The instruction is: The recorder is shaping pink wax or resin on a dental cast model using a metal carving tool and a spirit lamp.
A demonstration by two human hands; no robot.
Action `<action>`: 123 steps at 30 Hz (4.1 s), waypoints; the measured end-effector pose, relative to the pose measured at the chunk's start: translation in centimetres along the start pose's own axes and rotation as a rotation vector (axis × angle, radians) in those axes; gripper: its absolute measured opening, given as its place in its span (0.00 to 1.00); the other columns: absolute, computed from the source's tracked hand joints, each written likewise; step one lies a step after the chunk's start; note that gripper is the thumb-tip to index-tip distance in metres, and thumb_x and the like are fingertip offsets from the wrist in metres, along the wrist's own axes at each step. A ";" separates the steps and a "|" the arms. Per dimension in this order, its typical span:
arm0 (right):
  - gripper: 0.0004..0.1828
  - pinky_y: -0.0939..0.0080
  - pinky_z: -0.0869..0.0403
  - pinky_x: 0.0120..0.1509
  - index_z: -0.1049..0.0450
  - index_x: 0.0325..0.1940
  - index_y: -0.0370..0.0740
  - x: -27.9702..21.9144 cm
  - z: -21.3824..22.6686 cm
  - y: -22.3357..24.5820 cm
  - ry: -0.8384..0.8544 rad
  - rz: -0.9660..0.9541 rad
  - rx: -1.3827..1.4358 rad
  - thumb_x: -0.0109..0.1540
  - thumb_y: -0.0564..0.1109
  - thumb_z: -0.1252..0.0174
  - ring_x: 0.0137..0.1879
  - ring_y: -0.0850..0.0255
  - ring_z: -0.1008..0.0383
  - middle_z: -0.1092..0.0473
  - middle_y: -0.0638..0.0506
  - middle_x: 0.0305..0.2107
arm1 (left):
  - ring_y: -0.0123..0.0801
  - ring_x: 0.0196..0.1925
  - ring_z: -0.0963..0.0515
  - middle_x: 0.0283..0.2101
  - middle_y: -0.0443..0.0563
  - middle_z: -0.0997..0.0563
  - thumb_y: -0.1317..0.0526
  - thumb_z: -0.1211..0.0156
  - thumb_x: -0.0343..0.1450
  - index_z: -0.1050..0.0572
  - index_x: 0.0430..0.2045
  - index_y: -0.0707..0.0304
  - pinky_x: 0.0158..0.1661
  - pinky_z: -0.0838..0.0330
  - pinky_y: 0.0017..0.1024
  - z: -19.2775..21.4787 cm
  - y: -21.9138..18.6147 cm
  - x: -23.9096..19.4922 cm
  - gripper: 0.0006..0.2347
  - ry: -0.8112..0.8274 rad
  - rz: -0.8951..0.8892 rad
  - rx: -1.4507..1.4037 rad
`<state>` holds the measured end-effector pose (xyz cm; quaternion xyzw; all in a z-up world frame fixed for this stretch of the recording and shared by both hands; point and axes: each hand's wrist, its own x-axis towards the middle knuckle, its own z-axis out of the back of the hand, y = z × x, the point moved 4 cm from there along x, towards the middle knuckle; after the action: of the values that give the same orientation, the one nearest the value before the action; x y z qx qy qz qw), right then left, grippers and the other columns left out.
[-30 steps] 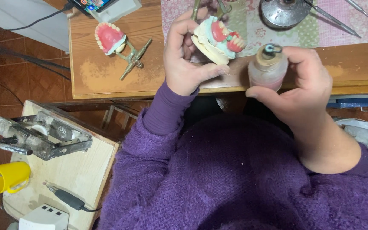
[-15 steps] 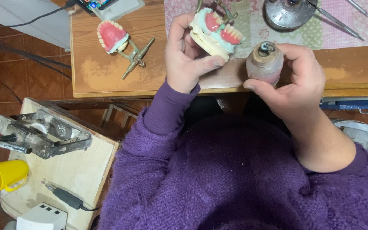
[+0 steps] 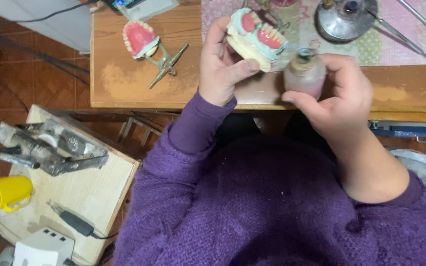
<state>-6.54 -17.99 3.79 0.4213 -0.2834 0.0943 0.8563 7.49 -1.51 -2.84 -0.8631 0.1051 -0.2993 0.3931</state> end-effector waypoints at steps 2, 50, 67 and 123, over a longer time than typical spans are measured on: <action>0.31 0.52 0.25 0.56 0.36 0.58 0.18 -1.3 0.1 -1.3 -0.012 -0.027 0.023 0.61 0.33 0.23 0.48 0.46 0.26 0.30 0.31 0.47 | 0.42 0.54 0.21 0.54 0.55 0.23 0.70 0.25 0.63 0.32 0.58 0.61 0.59 0.23 0.39 0.4 0.7 0.0 0.29 -0.013 -0.035 0.033; 0.21 0.58 0.27 0.61 0.35 0.74 0.17 -6.6 -0.3 -8.5 0.037 -0.345 0.213 0.77 0.26 0.40 0.58 0.47 0.28 0.31 0.30 0.61 | 0.44 0.58 0.21 0.57 0.60 0.22 0.58 0.31 0.70 0.34 0.64 0.68 0.63 0.26 0.39 2.3 2.0 -0.6 0.28 -0.183 0.051 -0.012; 0.37 0.48 0.26 0.66 0.42 0.65 0.21 -0.6 -1.9 -1.5 0.049 -0.089 0.157 0.61 0.28 0.25 0.58 0.41 0.26 0.32 0.28 0.54 | 0.52 0.59 0.20 0.60 0.64 0.25 0.49 0.33 0.72 0.37 0.67 0.64 0.62 0.22 0.51 2.7 2.4 -0.3 0.32 -0.145 0.111 -0.101; 0.34 0.56 0.26 0.66 0.40 0.61 0.23 1.6 -2.0 0.8 0.117 -0.084 0.391 0.58 0.30 0.27 0.56 0.51 0.27 0.31 0.34 0.53 | 0.58 0.76 0.30 0.75 0.71 0.34 0.49 0.50 0.74 0.38 0.74 0.50 0.74 0.30 0.54 0.7 1.1 -1.4 0.29 0.037 0.089 -0.512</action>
<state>-4.69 -16.09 4.28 0.5849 -0.1917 0.1362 0.7763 6.80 -1.24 -4.62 -0.9233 0.2225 -0.2610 0.1729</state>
